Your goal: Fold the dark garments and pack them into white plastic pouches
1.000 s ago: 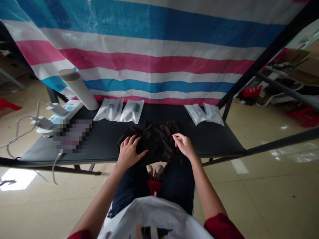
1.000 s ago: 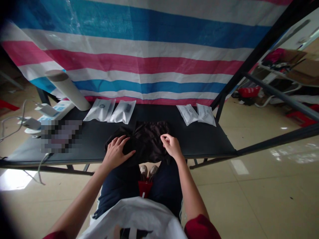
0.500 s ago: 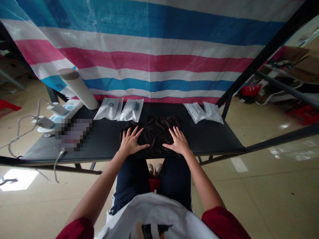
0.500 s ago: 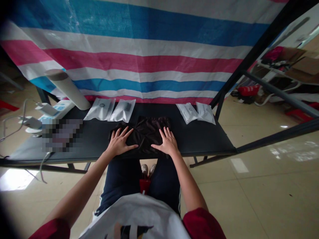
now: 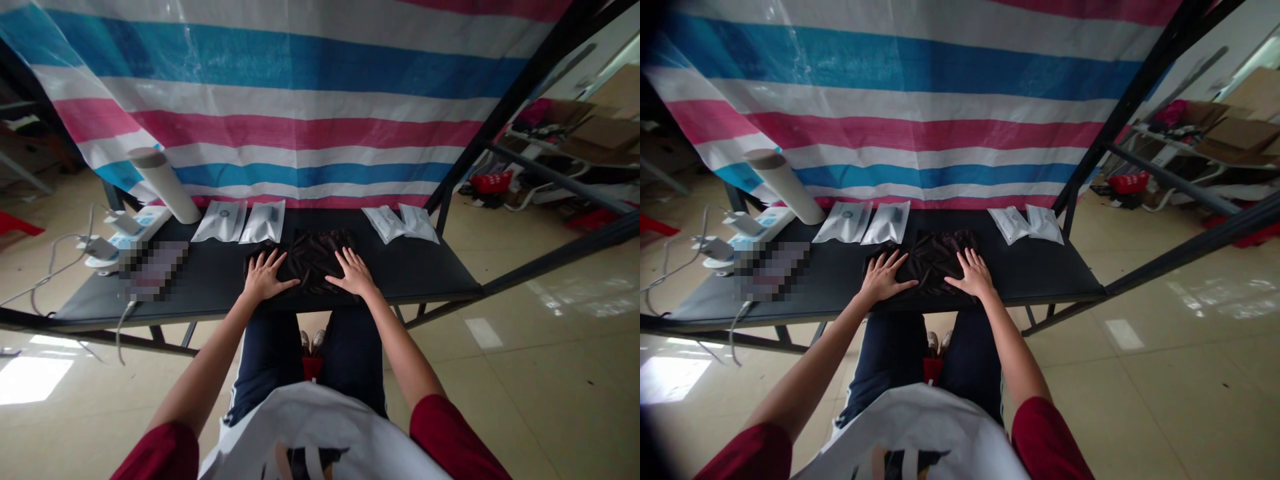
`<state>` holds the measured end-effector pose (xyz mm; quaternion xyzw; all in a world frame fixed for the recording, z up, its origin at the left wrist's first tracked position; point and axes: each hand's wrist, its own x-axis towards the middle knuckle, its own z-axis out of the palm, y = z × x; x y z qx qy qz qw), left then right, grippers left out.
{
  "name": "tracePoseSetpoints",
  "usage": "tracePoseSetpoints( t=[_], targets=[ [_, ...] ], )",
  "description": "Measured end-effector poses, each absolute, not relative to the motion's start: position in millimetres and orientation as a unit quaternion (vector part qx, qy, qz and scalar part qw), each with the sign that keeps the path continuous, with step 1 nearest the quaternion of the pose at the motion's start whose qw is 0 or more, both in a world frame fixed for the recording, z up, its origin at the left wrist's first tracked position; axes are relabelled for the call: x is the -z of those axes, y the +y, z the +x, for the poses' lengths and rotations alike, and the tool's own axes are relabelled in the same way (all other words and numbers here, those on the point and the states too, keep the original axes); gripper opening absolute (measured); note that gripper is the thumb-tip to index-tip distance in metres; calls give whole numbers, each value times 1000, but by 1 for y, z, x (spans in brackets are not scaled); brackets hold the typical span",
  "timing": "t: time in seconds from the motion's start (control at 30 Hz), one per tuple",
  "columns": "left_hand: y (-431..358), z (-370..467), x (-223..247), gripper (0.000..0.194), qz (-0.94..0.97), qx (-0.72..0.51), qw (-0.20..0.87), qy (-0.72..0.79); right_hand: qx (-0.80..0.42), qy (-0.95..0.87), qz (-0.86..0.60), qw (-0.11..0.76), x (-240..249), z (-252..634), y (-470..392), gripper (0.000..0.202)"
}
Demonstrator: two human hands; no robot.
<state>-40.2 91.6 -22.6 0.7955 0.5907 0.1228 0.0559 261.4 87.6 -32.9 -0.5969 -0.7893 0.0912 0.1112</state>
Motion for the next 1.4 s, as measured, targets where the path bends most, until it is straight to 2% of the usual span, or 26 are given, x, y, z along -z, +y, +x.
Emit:
tracePoseSetpoints(
  t=[0.47,0.77,0.97,1.27,1.4],
  targets=[
    [81,-41,24,93,796,-93,21,598,-79,-786,-606,95,30,261,74,94],
    [80,-41,24,89,797,-113,18,593,-59,-788,-601,120,34,261,73,76],
    [80,-40,20,87,796,-117,21,594,-58,-786,-602,128,31,260,72,73],
    [81,-44,24,65,791,-143,19,595,-53,-785,-601,142,33,260,71,72],
    [80,-43,25,65,789,-141,15,598,-53,-787,-597,146,32,260,71,71]
  ],
)
